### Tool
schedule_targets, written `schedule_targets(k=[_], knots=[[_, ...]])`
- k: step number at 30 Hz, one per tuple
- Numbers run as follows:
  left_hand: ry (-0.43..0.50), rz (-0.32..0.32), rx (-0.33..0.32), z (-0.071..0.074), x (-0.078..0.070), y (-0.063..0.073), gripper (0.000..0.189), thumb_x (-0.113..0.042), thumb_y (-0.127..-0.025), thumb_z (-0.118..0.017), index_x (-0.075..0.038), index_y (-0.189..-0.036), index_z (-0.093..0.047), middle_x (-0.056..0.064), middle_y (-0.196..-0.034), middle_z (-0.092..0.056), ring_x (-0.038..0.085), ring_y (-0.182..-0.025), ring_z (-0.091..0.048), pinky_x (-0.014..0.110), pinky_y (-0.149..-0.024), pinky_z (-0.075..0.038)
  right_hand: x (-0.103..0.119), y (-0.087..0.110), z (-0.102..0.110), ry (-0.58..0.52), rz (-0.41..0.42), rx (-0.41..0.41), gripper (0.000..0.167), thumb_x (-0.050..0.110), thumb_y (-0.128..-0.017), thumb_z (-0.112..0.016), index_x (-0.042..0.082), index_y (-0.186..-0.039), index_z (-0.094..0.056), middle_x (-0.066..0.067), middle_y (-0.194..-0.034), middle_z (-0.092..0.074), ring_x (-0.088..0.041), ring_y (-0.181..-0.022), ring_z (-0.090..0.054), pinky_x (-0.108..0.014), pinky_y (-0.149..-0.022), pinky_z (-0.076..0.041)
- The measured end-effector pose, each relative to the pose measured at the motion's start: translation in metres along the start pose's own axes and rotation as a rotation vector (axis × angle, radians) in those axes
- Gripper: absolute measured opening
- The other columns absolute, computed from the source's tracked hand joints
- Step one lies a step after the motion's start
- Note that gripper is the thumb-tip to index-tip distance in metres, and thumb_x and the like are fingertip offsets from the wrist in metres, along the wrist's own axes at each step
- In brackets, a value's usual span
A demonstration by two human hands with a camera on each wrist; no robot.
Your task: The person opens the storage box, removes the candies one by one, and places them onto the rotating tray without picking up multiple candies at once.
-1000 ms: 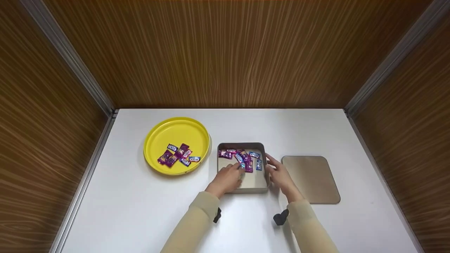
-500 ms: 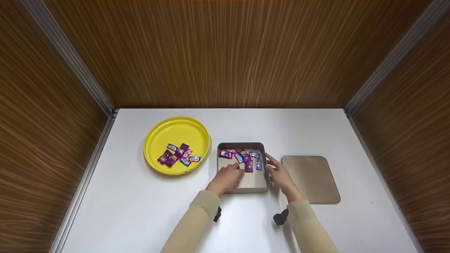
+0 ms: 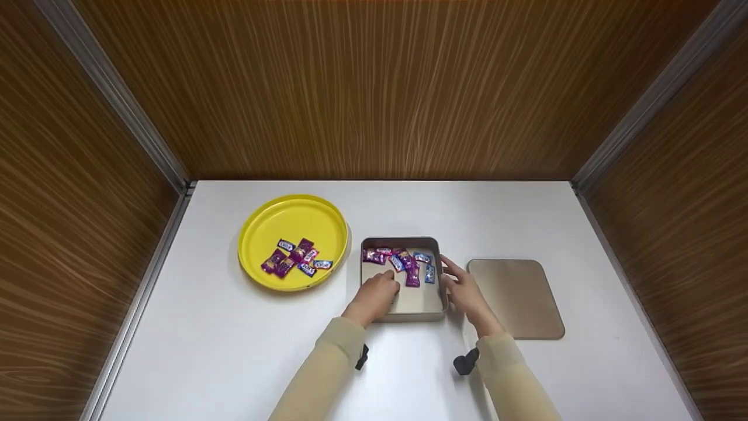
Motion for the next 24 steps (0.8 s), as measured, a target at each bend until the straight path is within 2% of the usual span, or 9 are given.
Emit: schedule_targets(k=[7,13,18,24], knots=[[-0.022,0.009,-0.022,-0.001,-0.0008,-0.0012,0.016,-0.001,-0.087,-0.064,-0.01,-0.093,-0.076,0.007,-0.093,-0.06,0.023,-0.079,-0.061,0.038,-0.068,-0.054,-0.0001,-0.0007,-0.0004,-0.005,-0.009,-0.001,0.052,0.004,-0.101,-0.045,0.013,-0.152,-0.037,-0.026,-0.143,-0.043,-0.043,-0.126,-0.048,-0.055,-0.094,-0.047],[-0.079,0.009,-0.042,-0.0025,-0.0009,-0.0014,0.016,0.002,-0.083,-0.065,-0.01,-0.086,-0.076,0.007,-0.096,-0.061,0.024,-0.081,-0.059,0.039,-0.068,-0.053,0.0003,-0.0002,-0.0002,0.014,-0.016,-0.001,0.052,0.006,-0.102,-0.046,0.014,-0.152,-0.036,-0.026,-0.144,-0.042,-0.042,-0.128,-0.046,-0.056,-0.095,-0.045],[-0.05,0.011,-0.039,-0.0016,-0.0004,-0.0012,0.017,0.004,-0.079,-0.065,-0.008,-0.086,-0.075,0.008,-0.095,-0.059,0.024,-0.076,-0.059,0.038,-0.067,-0.053,0.0007,0.0,-0.0001,0.006,-0.018,0.0,0.052,0.007,-0.102,-0.046,0.015,-0.152,-0.037,-0.025,-0.145,-0.042,-0.042,-0.128,-0.046,-0.056,-0.096,-0.045],[0.005,0.014,-0.022,-0.0001,0.0003,-0.0012,0.017,0.006,-0.08,-0.065,-0.005,-0.088,-0.074,0.009,-0.096,-0.059,0.022,-0.075,-0.061,0.035,-0.068,-0.055,0.0006,0.0001,-0.0002,-0.011,-0.017,0.011,0.052,0.006,-0.102,-0.045,0.014,-0.153,-0.036,-0.026,-0.145,-0.04,-0.043,-0.129,-0.045,-0.057,-0.097,-0.044]])
Point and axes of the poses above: each hand's wrist, its own y-axis away from the middle knuckle, its own z-axis out of the back of the hand, x = y × z, the point moved 2 cm from there along -y, towards the middle knuckle
